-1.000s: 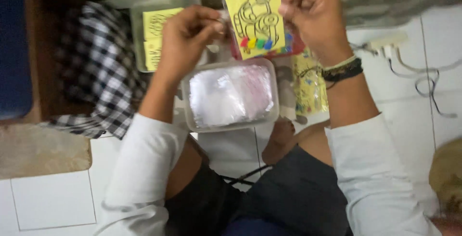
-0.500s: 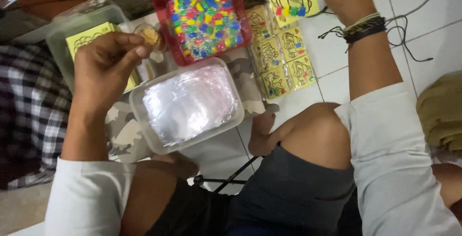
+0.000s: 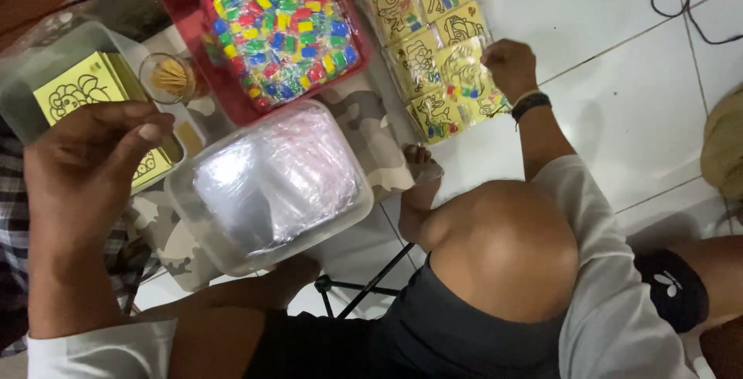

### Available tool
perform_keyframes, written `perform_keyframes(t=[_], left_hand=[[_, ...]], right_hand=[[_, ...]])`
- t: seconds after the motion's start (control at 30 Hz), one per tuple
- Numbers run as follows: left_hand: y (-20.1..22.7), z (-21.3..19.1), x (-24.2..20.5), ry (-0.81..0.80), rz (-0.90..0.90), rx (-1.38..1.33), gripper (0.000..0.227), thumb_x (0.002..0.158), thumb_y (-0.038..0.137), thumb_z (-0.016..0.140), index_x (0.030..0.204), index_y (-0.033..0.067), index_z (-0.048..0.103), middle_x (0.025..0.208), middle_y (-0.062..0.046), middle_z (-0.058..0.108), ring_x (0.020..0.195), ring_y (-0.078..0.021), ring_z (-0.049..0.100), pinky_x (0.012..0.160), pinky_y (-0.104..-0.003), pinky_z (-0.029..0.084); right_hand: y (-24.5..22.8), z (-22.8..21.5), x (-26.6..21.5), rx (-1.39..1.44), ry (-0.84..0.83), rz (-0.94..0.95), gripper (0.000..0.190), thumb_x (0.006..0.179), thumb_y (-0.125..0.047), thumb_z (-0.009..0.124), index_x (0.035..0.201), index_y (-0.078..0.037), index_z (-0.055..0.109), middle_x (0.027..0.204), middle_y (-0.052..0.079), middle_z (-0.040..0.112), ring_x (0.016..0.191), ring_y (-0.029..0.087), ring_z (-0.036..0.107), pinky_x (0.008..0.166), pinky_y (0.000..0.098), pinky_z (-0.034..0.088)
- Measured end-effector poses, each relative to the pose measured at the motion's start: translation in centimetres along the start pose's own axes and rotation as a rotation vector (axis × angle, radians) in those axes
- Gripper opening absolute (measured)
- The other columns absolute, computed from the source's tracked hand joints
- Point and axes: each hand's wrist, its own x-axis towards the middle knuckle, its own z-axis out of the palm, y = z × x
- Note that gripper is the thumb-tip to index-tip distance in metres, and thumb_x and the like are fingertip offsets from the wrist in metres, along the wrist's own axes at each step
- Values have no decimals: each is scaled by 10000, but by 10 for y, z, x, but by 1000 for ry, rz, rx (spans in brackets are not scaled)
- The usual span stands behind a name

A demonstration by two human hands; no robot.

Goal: The person is packing small yellow cards and colorful plastic pieces into small transparent plastic bags.

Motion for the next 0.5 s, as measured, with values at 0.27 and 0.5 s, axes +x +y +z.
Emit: perform_keyframes(t=[0.27,0.5], left_hand=[[5,6,5,-20,56,42,149,1106,-143,647,1245,-172,604,1175,-256,691,1043,-280,684,927,-347,560],[6,13,5,-43,21,68,162,1081,-115,650,1235,-157,626,1157,-227,707,990,-246,681,889,-321,555]], right_hand=[[10,64,-49,-47,-13,-49,78,836,7,735,849,-65,762,843,52,748,735,205,666,738,331,536],[8,69,-59,-47,52,-93,156,773,101,615,797,-16,716,811,84,745,684,256,659,687,337,530]])
